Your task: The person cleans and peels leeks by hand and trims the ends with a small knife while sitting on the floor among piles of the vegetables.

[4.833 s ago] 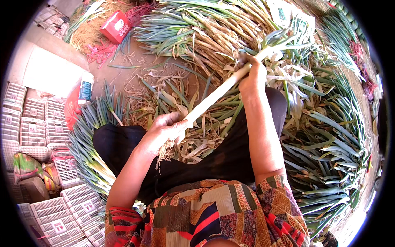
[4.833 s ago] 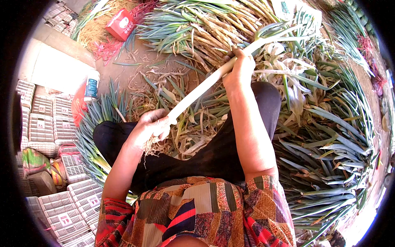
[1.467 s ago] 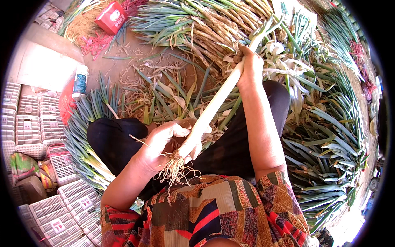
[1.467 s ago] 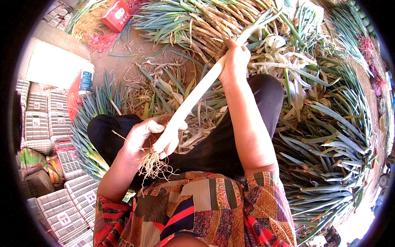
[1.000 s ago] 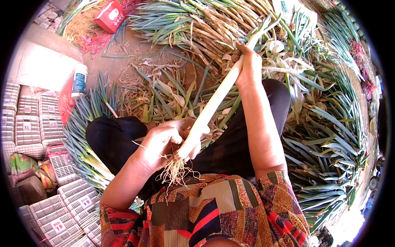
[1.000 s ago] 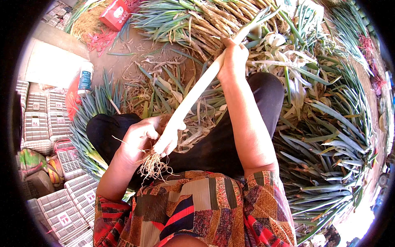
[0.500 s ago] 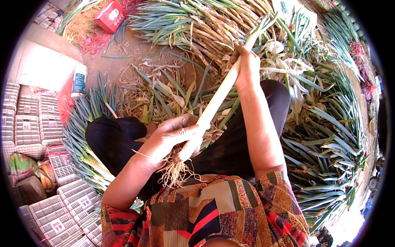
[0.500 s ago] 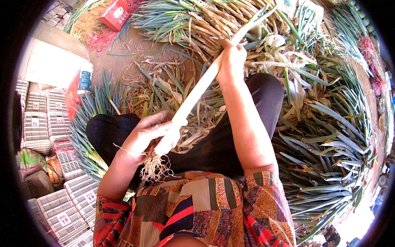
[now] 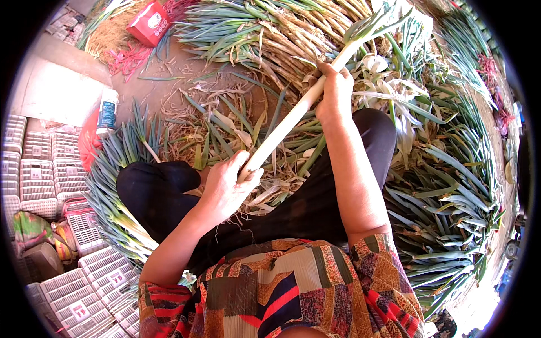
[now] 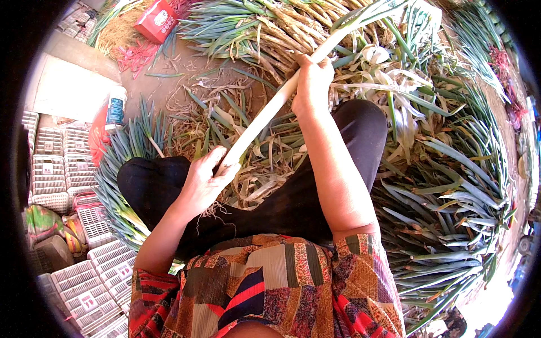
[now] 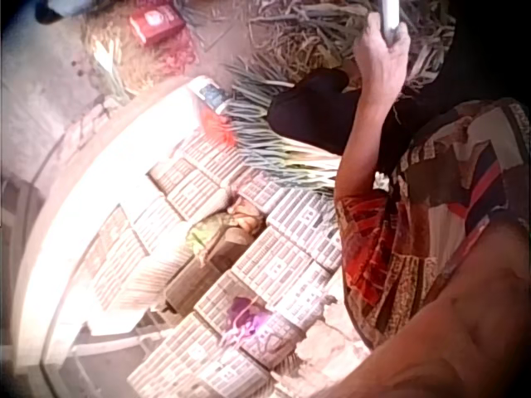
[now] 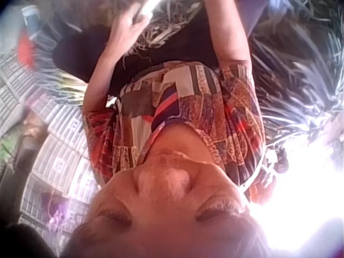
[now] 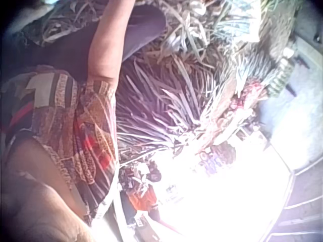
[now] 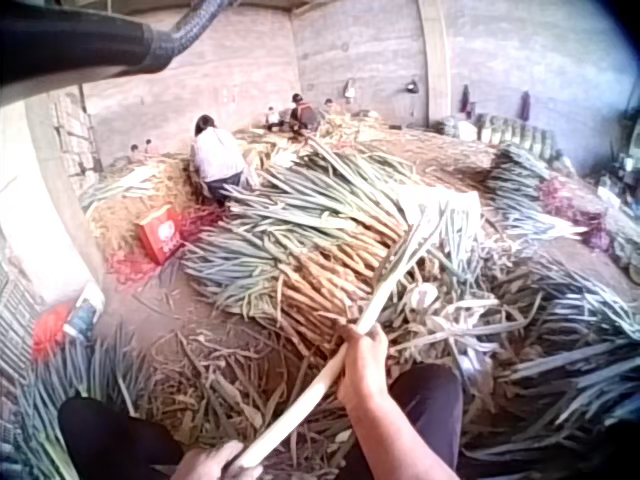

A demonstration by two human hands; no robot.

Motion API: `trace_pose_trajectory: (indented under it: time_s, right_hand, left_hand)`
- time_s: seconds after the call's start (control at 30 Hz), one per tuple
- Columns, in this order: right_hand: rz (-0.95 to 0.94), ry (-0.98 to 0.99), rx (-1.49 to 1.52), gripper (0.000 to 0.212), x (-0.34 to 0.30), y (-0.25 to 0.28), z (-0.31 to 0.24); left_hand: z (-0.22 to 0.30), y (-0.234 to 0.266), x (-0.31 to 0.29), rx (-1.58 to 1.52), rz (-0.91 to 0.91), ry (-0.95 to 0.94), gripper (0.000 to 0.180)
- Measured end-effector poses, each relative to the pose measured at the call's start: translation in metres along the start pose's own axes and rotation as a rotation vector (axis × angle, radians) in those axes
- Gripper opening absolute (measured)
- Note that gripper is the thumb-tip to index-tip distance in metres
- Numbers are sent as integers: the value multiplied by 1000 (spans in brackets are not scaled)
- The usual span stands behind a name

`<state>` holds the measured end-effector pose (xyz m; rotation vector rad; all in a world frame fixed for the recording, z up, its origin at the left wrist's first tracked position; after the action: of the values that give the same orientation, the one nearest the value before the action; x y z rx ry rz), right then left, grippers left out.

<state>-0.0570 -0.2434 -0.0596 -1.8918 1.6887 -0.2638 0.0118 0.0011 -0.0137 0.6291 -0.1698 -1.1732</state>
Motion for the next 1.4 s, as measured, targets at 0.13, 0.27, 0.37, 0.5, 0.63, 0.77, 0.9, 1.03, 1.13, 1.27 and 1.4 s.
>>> trace_pose_trajectory:
  time_s: [0.13, 0.27, 0.37, 0.5, 0.63, 0.77, 0.9, 1.03, 1.13, 1.27, 1.4]
  right_hand:
    - [-17, -10, -43, 6, -1, -2, -1]
    - [-14, -44, -52, 7, -8, -4, -5]
    - [-29, -35, -68, 8, -5, -4, -2]
    - [-40, -4, -72, 8, 3, -1, 5]
    - [-25, -23, -84, 8, 4, 1, 6]
    - [-33, -27, -74, 10, 7, 2, 11]
    - [-28, -47, -81, 10, 11, 5, 16]
    - [-30, -70, -98, 10, 10, 5, 17]
    - [-34, -74, -128, 10, 7, 3, 14]
    - [-38, -82, -126, 10, 3, 1, 12]
    - [-52, -111, -131, 10, 1, -1, 15]
  left_hand:
    - [-9, -1, 0, -12, 65, 11, 15]
    - [-14, -1, 1, -10, 109, -2, 17]
    - [-24, -2, 2, -75, 255, -124, 24]
    - [-25, 1, 0, -87, 204, -184, 33]
    - [-19, 0, -1, -108, 277, -202, 27]
    - [-17, 2, -2, -204, 303, -210, 19]
    - [-27, 6, -2, -294, 313, -243, 11]
    - [-33, 5, 0, -431, 333, -55, 7]
    - [-36, 8, 2, -527, 355, 41, 13]
    - [-43, 10, 3, -604, 307, 75, 20]
    - [-45, 8, 4, -564, 254, 124, 25]
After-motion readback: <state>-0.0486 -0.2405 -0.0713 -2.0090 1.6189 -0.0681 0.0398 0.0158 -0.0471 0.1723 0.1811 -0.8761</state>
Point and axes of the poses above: each hand's wrist, its own x-axis towards the middle knuckle, its own y-axis out of the back of the hand, z = x × y, the point moved 4 cm from there along x, towards the middle knuckle, and after that the axes turned 2 degrees about x, right-handed, at the moved point
